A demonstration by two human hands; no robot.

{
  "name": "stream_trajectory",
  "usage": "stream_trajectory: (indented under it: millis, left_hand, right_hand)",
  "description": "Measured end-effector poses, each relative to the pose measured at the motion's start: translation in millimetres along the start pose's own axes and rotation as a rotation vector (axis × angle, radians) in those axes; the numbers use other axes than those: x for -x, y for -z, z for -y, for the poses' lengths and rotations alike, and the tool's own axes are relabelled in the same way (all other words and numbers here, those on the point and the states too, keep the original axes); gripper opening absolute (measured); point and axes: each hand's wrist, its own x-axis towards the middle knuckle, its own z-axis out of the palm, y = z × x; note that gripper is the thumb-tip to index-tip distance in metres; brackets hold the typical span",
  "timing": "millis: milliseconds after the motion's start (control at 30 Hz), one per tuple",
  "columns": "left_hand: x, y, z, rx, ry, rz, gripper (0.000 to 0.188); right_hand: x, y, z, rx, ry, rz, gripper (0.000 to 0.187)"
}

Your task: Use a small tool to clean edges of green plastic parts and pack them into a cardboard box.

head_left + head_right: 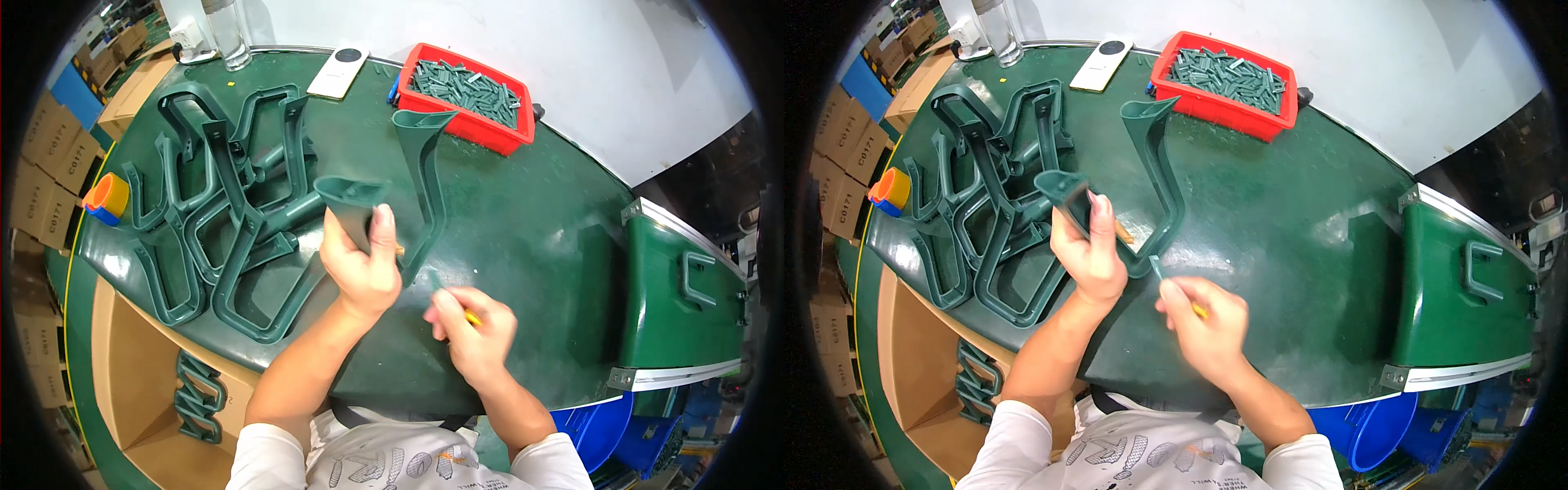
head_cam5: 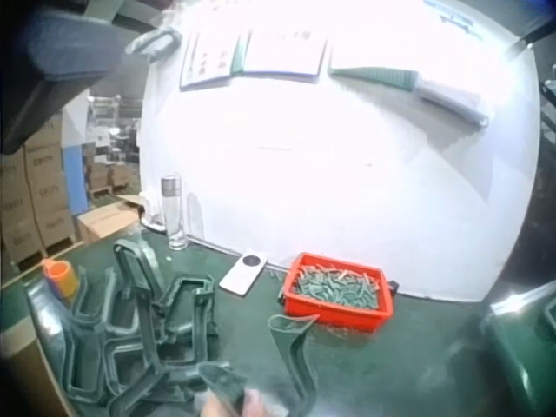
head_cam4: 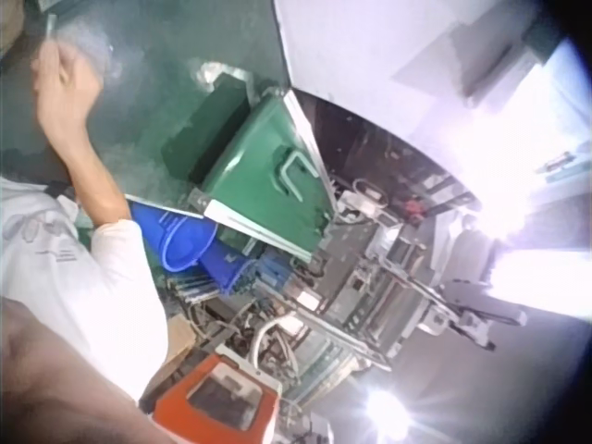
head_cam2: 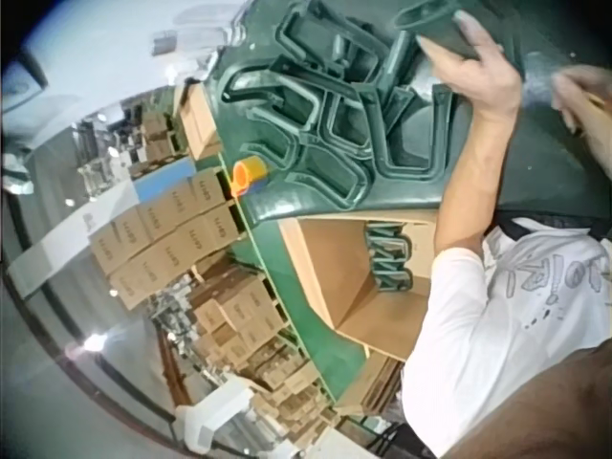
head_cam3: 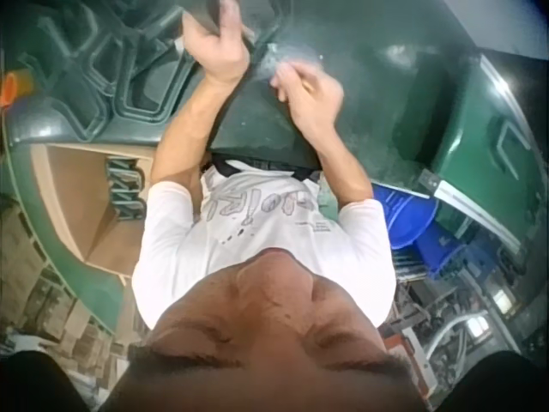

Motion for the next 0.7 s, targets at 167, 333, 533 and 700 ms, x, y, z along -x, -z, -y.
stream_trajectory:
  millis: [167, 333, 533, 700]
  left_hand:
    - [-8.2, 5.1, 14.2, 0.206, 0.254, 0.064, 0.015]
    - [-5.3, 4.3, 16.4, 0.346, 0.48, 0.097, 0.019]
    - [-4.8, 3.2, 12.4, 0.393, 0.497, 0.272, 0.032]
    - [-20.6, 9.6, 20.6, -0.395, -0.185, 0.448, 0.051]
  right_hand:
    - [-30.8, 46.0, 40.3, -0.075, 0.802, -0.267, 0.026]
    - [-122.2, 66.2, 33.4, 0.393, 0.312, -0.259, 0.039]
    - [-62.0, 31.4, -29.3, 0.276, -0.091, 0.053, 0.037]
    - [-50.2, 27.0, -16.7, -0.267, -0.344, 0.046, 0.017]
